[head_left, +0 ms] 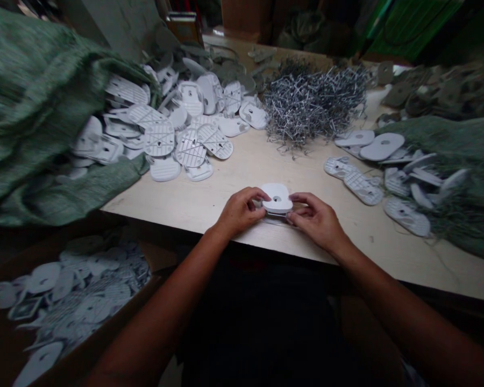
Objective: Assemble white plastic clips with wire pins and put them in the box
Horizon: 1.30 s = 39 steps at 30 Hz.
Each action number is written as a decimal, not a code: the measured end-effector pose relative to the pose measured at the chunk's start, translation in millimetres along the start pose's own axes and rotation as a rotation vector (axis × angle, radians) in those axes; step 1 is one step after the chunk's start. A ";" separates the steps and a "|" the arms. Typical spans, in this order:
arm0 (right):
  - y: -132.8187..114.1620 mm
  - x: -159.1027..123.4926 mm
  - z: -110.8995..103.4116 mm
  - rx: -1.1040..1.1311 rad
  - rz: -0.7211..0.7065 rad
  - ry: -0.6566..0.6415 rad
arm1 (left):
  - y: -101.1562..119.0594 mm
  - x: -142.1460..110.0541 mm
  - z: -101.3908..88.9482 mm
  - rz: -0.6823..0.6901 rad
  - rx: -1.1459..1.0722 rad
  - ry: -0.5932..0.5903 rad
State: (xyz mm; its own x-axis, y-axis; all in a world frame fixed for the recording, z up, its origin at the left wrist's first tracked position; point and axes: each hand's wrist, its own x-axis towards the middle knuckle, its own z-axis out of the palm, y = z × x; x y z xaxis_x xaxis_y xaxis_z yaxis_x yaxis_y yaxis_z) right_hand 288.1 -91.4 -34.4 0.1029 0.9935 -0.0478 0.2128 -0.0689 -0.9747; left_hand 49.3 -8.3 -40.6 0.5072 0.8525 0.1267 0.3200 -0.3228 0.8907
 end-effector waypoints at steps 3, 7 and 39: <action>7.2 15.1 -2.6 -0.001 -0.005 -0.027 | -0.8 2.0 10.2 0.013 0.009 0.048; 16.0 27.2 2.6 -0.025 -0.061 0.069 | 0.7 4.2 23.6 0.042 0.075 0.157; -18.4 -0.1 -2.5 -0.284 0.109 0.118 | -55.4 -290.0 -161.5 -0.791 0.176 1.033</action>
State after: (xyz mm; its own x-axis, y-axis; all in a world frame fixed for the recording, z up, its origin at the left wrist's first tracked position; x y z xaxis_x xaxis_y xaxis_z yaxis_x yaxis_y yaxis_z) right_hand 286.6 -90.5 -15.9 0.2479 0.9629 -0.1069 0.4549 -0.2131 -0.8647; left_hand -244.8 -171.2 -56.2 -0.6821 0.7290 -0.0566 0.3854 0.4242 0.8194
